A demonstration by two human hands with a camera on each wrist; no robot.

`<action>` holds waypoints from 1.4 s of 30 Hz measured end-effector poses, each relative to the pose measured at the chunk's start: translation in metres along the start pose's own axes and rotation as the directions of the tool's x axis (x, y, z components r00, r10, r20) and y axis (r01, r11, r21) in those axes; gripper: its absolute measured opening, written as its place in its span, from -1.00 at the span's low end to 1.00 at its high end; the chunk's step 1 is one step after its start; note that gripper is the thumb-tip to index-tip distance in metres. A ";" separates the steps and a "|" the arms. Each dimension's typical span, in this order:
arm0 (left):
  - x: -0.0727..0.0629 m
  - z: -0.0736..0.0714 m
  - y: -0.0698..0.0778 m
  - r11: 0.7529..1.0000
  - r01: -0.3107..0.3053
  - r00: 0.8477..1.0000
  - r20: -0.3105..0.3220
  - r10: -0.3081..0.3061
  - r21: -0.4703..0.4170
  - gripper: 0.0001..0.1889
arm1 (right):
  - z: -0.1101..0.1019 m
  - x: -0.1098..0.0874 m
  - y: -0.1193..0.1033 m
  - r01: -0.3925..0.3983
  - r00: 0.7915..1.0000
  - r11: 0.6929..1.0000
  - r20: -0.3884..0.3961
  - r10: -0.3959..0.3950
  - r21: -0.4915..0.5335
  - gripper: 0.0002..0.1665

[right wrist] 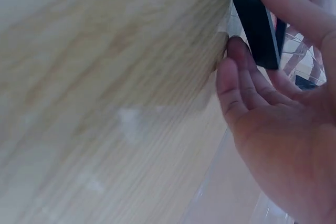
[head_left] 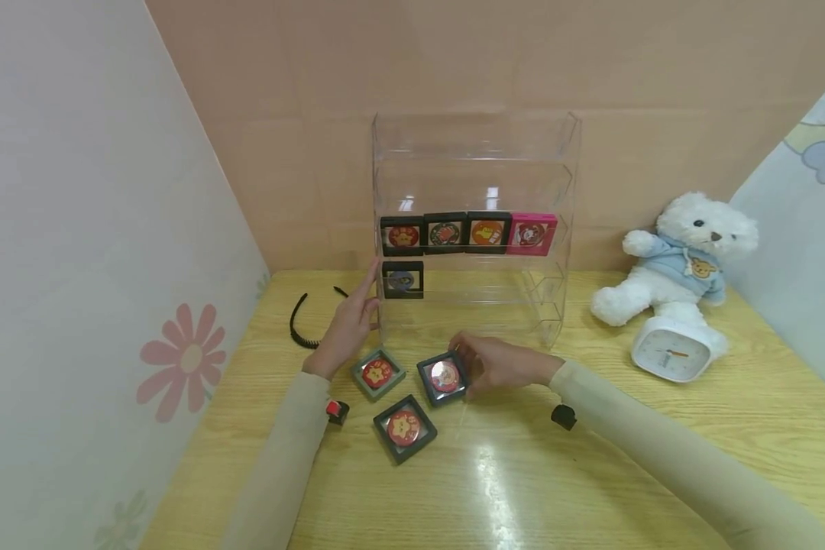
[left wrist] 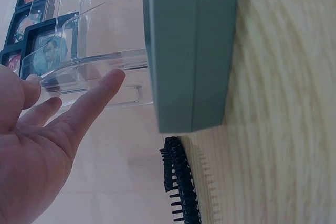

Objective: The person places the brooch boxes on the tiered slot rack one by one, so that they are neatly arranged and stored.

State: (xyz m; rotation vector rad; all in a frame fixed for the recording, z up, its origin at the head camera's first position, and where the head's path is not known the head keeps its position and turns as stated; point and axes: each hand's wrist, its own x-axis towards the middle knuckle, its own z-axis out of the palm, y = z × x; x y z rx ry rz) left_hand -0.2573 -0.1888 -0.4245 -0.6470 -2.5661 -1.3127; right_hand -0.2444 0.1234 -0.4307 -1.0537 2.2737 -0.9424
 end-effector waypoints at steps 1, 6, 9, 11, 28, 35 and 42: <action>0.000 0.000 0.000 1.000 0.001 1.000 -0.001 -0.001 0.001 -0.22 | 0.000 -0.002 0.001 0.003 1.000 1.000 -0.015 -0.003 0.005 -0.10; -0.001 0.000 0.000 1.000 0.008 1.000 0.002 -0.008 -0.008 -0.22 | 0.001 -0.006 0.004 0.007 0.998 0.999 -0.068 -0.004 0.044 -0.08; -0.003 0.000 0.001 0.999 0.024 1.000 0.010 -0.024 -0.035 -0.21 | 0.003 -0.008 0.004 0.005 0.996 0.998 -0.091 0.001 0.062 -0.09; -0.004 0.000 0.001 0.999 0.028 1.000 0.012 -0.027 -0.037 -0.21 | 0.003 -0.009 0.004 0.014 0.994 0.998 -0.111 -0.008 0.056 -0.11; -0.003 0.002 0.001 0.997 0.042 0.999 0.015 -0.041 -0.069 -0.21 | 0.002 -0.019 0.005 0.070 0.957 0.995 -0.288 -0.048 0.067 -0.80; -0.003 0.002 0.000 0.996 0.041 0.999 0.018 -0.040 -0.074 -0.21 | 0.004 -0.021 0.000 0.070 0.951 0.994 -0.308 -0.040 0.088 -0.81; -0.002 0.000 0.000 0.999 0.022 1.000 0.008 -0.022 -0.024 -0.23 | 0.004 -0.023 -0.001 0.074 0.939 0.995 -0.339 -0.049 0.062 -0.81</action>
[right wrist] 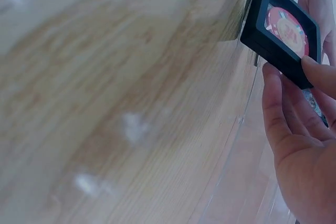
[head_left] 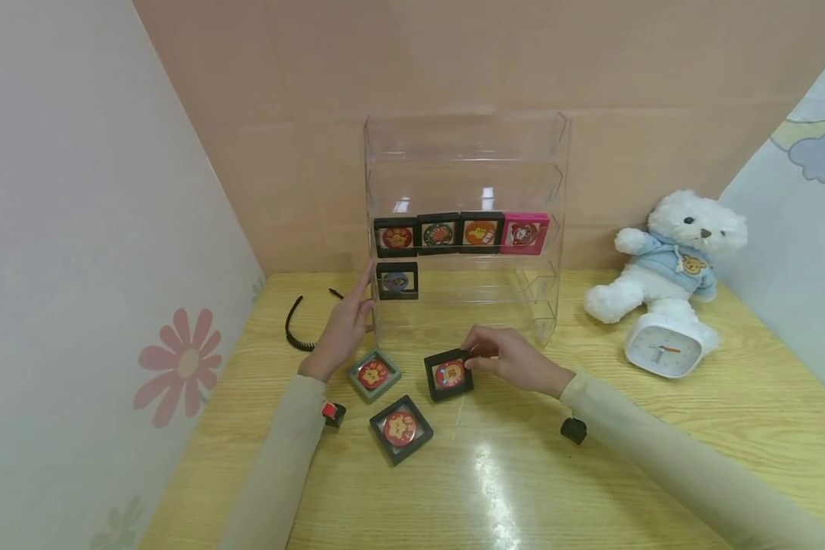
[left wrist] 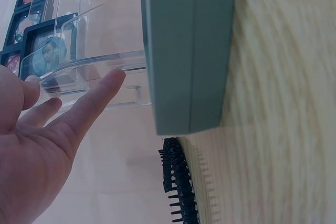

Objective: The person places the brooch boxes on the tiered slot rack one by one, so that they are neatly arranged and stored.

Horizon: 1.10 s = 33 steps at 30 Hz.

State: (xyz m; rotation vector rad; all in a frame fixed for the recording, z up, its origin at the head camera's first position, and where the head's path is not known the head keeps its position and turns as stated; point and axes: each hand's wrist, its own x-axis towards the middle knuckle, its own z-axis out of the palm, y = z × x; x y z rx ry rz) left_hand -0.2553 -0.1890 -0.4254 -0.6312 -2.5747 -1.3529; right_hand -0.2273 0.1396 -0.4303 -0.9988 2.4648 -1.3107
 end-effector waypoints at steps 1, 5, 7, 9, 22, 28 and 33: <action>0.000 0.000 0.000 1.000 0.000 1.000 -0.001 0.000 0.007 -0.23 | 0.000 0.000 0.000 0.006 1.000 1.000 -0.012 -0.006 -0.011 -0.80; 0.001 -0.001 -0.001 1.000 0.000 1.000 -0.002 0.000 0.018 -0.22 | -0.003 0.000 -0.002 0.020 0.997 0.998 -0.072 -0.024 -0.057 -0.80; 0.001 -0.001 -0.001 1.000 0.000 1.000 -0.002 0.000 0.010 -0.21 | -0.005 0.001 -0.004 0.023 0.994 0.998 -0.101 -0.030 -0.065 -0.81; 0.002 -0.001 -0.002 1.000 0.002 1.000 -0.004 -0.002 0.007 -0.21 | -0.006 0.001 -0.005 0.033 0.991 0.997 -0.130 -0.042 -0.066 -0.82; 0.001 0.000 -0.003 1.000 -0.001 1.000 -0.011 0.001 0.000 -0.22 | -0.019 0.014 -0.021 0.124 0.927 0.983 -0.338 -0.163 -0.134 -0.74; 0.001 0.000 -0.001 1.000 0.000 1.000 -0.011 0.000 0.007 -0.20 | -0.027 0.025 -0.025 0.184 0.876 0.969 -0.419 -0.238 -0.164 -0.73; 0.001 0.001 0.000 1.000 0.004 1.000 -0.001 -0.004 -0.004 -0.21 | -0.033 0.032 -0.027 0.206 0.848 0.959 -0.454 -0.274 -0.194 -0.73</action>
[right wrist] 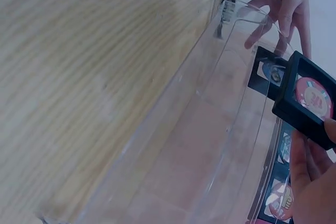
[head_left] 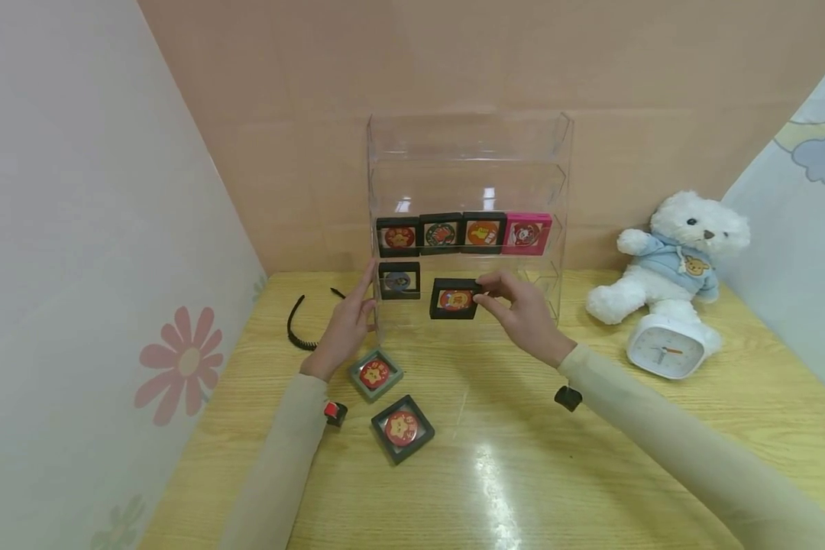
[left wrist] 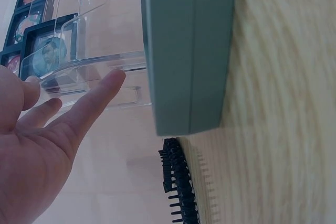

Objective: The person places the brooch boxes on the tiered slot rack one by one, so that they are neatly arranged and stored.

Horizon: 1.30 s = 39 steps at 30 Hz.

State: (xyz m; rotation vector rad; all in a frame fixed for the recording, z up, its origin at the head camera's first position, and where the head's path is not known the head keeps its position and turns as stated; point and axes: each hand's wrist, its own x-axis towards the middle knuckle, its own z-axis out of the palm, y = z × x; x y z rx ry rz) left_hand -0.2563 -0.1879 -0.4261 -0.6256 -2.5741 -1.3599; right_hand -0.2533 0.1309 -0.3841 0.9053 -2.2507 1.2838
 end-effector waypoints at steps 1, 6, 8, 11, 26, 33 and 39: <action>0.000 0.000 0.000 1.000 -0.001 1.000 0.001 0.001 -0.001 -0.21 | 0.000 0.002 0.000 0.002 1.000 1.000 -0.006 -0.002 -0.007 -0.73; 0.000 0.000 0.000 1.000 -0.007 1.000 -0.005 0.007 0.012 -0.21 | -0.002 0.014 0.001 -0.024 1.000 0.998 -0.021 0.023 -0.058 -0.73; 0.000 0.000 0.000 1.000 -0.007 1.000 -0.006 0.007 0.015 -0.21 | -0.002 0.019 0.003 -0.038 0.999 0.997 -0.020 0.036 -0.073 -0.74; -0.001 0.000 0.001 1.000 -0.002 1.000 -0.006 0.002 0.023 -0.21 | -0.002 0.026 0.005 -0.046 0.999 0.994 -0.019 0.044 -0.104 -0.74; 0.001 0.000 -0.001 0.999 -0.025 1.000 -0.007 0.026 0.031 -0.21 | 0.014 0.040 0.018 -0.044 0.999 0.984 -0.004 0.044 -0.174 -0.73; 0.001 0.000 -0.001 0.999 -0.013 1.000 -0.005 0.013 0.033 -0.20 | 0.020 0.041 0.023 -0.062 0.998 0.980 0.021 0.067 -0.191 -0.74; 0.002 0.000 -0.001 0.999 -0.017 1.000 -0.011 0.017 0.050 -0.21 | 0.023 0.041 0.024 -0.073 0.996 0.975 0.026 0.080 -0.209 -0.73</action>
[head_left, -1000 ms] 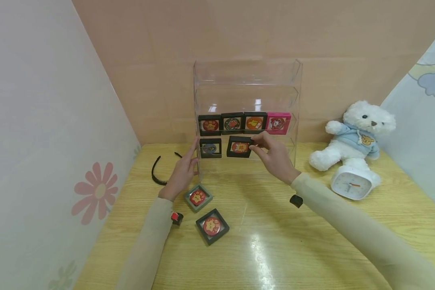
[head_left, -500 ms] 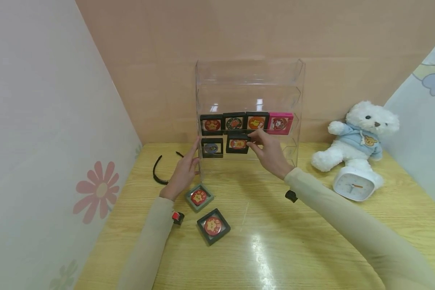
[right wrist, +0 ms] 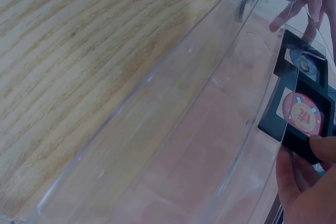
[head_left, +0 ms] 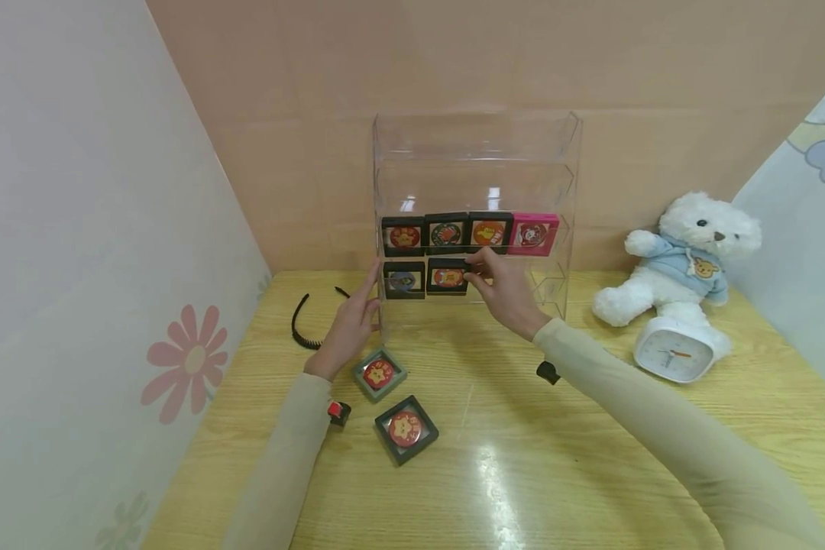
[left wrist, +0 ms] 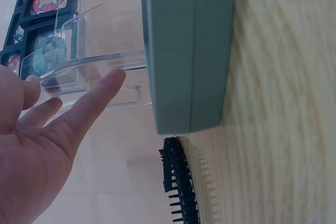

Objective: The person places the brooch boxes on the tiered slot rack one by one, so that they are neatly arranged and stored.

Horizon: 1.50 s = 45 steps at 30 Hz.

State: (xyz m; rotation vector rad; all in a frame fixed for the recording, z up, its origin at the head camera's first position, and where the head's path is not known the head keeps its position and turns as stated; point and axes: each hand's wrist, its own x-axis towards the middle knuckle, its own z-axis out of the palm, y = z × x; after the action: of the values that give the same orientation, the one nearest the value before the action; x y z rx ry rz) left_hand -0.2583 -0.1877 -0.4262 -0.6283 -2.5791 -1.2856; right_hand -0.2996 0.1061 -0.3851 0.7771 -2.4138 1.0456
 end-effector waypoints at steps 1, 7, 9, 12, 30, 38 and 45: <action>0.000 0.000 0.000 1.000 -0.003 1.000 -0.001 0.003 0.001 -0.21 | 0.000 0.000 0.000 0.000 1.000 1.000 0.001 0.000 -0.002 -0.73; 0.000 0.000 0.002 1.000 0.001 1.000 0.002 -0.001 -0.001 -0.21 | 0.000 -0.002 0.000 -0.007 1.000 1.000 0.012 0.007 0.012 -0.74; 0.000 0.001 0.001 1.000 0.010 1.000 0.004 -0.010 -0.003 -0.20 | 0.001 -0.003 0.001 -0.008 1.000 1.000 0.016 0.008 0.019 -0.74; 0.000 0.001 0.001 1.000 0.019 1.000 0.005 -0.019 -0.002 -0.20 | 0.001 -0.003 0.001 -0.010 1.000 1.000 0.021 0.010 0.023 -0.75; 0.000 0.002 0.002 0.998 0.032 0.999 0.017 -0.031 -0.046 -0.20 | 0.002 -0.005 0.002 0.017 1.000 1.000 0.019 -0.017 -0.011 -0.71; 0.000 0.001 0.002 0.998 0.037 0.999 0.019 -0.036 -0.053 -0.21 | -0.006 -0.003 -0.001 0.082 0.996 0.996 -0.023 -0.083 -0.018 -0.69; 0.000 0.001 0.000 0.996 0.052 0.998 0.024 -0.051 -0.078 -0.18 | -0.014 -0.006 -0.007 0.107 0.993 0.994 -0.054 -0.108 -0.023 -0.72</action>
State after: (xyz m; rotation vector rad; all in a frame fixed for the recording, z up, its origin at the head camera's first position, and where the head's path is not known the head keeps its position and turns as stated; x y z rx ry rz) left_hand -0.2578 -0.1871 -0.4267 -0.5967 -2.5894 -1.4106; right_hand -0.2887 0.1148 -0.3756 0.8498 -2.3056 0.9863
